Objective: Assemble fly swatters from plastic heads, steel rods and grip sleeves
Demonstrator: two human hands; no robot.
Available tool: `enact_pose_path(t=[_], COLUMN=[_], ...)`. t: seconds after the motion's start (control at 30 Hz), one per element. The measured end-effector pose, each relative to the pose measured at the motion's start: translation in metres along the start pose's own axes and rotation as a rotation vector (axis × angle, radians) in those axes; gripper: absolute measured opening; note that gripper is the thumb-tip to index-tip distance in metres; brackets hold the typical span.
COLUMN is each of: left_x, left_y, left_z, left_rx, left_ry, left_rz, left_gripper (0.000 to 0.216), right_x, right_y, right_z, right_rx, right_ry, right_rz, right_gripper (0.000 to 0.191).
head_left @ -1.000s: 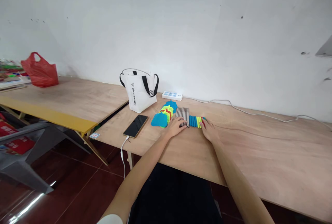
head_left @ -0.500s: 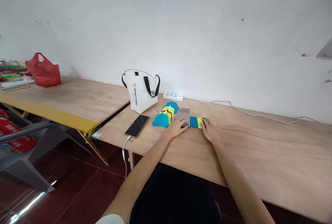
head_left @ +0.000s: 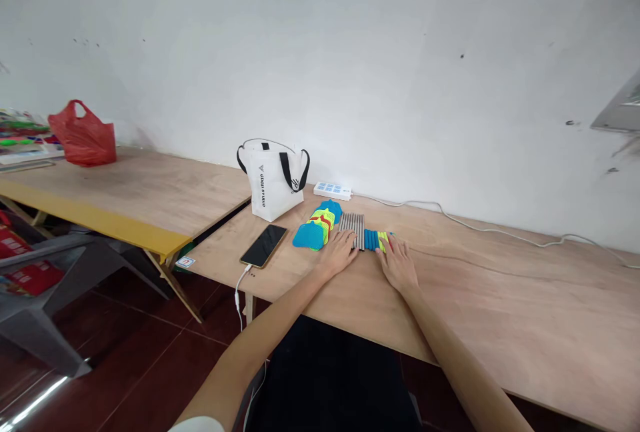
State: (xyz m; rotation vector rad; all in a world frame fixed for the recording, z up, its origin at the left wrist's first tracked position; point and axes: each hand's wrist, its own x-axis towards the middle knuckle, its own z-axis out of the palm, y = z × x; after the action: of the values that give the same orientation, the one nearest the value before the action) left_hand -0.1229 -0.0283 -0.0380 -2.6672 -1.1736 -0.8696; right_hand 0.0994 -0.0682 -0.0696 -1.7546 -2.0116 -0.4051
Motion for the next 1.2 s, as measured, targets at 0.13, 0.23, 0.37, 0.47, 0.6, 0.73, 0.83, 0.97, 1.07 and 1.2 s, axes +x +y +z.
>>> enact_pose_path(t=[0.13, 0.23, 0.37, 0.47, 0.6, 0.73, 0.83, 0.97, 1.07, 1.2], left_x=[-0.007, -0.021, -0.044, -0.057, -0.067, -0.077, -0.080, -0.078, -0.074, -0.072], left_y=[0.010, 0.022, 0.038, 0.045, 0.048, 0.049, 0.051, 0.054, 0.054, 0.052], left_z=[-0.008, -0.016, -0.026, -0.035, -0.045, -0.053, -0.060, -0.067, -0.067, -0.062], left_rx=[0.016, 0.025, 0.002, 0.000, 0.006, 0.006, -0.011, -0.017, -0.022, -0.026], left_ry=[-0.080, -0.127, -0.222, -0.322, -0.350, -0.339, -0.353, -0.366, -0.383, -0.379], left_rz=[0.063, 0.086, -0.046, -0.079, -0.156, -0.260, -0.272, -0.285, -0.281, -0.267], left_gripper=[0.032, 0.028, 0.027, 0.033, 0.040, 0.045, 0.045, 0.044, 0.043, 0.042], right_x=[-0.013, -0.026, -0.051, -0.069, -0.080, -0.082, -0.084, -0.085, -0.084, -0.081], right_y=[-0.014, -0.027, -0.042, -0.047, -0.046, -0.046, -0.049, -0.053, -0.054, -0.055], right_z=[-0.013, -0.023, -0.034, -0.040, -0.043, -0.043, -0.045, -0.052, -0.057, -0.060], right_rx=[0.036, 0.073, 0.152, 0.211, 0.284, 0.333, 0.333, 0.316, 0.306, 0.289], right_ry=[-0.017, -0.026, -0.053, -0.082, -0.071, -0.059, -0.055, -0.083, -0.101, -0.111], right_rz=[-0.061, -0.103, -0.133, -0.144, -0.110, -0.082, -0.082, -0.080, -0.073, -0.059], right_gripper=[0.052, 0.048, 0.045, 0.042, 0.040, 0.038, 0.039, 0.040, 0.041, 0.039])
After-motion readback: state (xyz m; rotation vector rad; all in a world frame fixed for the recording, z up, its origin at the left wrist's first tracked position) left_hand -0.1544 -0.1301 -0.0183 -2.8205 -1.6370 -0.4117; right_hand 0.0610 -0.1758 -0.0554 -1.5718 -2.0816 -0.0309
